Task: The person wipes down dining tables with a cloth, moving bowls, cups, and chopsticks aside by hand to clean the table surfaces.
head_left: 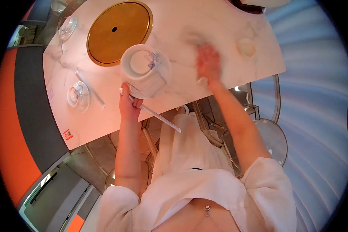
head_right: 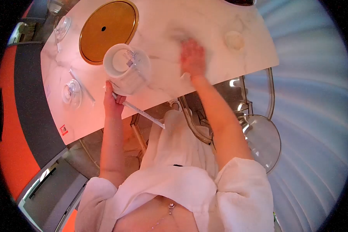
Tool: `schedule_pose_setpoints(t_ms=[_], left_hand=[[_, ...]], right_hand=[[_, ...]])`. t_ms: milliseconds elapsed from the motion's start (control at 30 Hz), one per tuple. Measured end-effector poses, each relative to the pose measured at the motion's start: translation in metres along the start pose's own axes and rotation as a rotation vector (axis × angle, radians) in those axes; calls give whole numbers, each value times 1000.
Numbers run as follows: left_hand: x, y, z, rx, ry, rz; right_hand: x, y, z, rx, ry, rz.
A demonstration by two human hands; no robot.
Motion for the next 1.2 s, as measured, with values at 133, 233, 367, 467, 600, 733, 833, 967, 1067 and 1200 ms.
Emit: schedule_pose_setpoints(t_ms=[133,233,367,467,600,733,833,967,1067,1200], left_hand=[[-7,1,-4,18,-20,6],[-9,10,7,16,-3,-27],[1,35,40,39,45,-123],[19,56,54,186,53,-162],[42,74,70,206,95,-211],[66,93,75,256,78,-227],[68,90,85,63,124,-260],[68,92,73,56,162,-271],[63,92,64,127,172,-271],[59,90,60,30,146,-210]], right_hand=[[14,-5,2,-87,-203,236],[137,-32,-10,385,132,-74],[178,-68,3,177,452,-413],[144,-46,-8,178,495,-458],[97,-17,-31,505,590,-72],[87,-36,-21,251,311,-341],[100,-52,-23,262,299,-351],[111,-63,-14,267,351,-421],[112,-57,-23,267,389,-413],[111,-76,-40,339,665,-128]])
Point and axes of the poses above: each hand's wrist, its own y-axis towards the middle knuckle, its own z-axis out of the palm, x = y × z, the point moved 1 cm from there along y, towards the middle knuckle
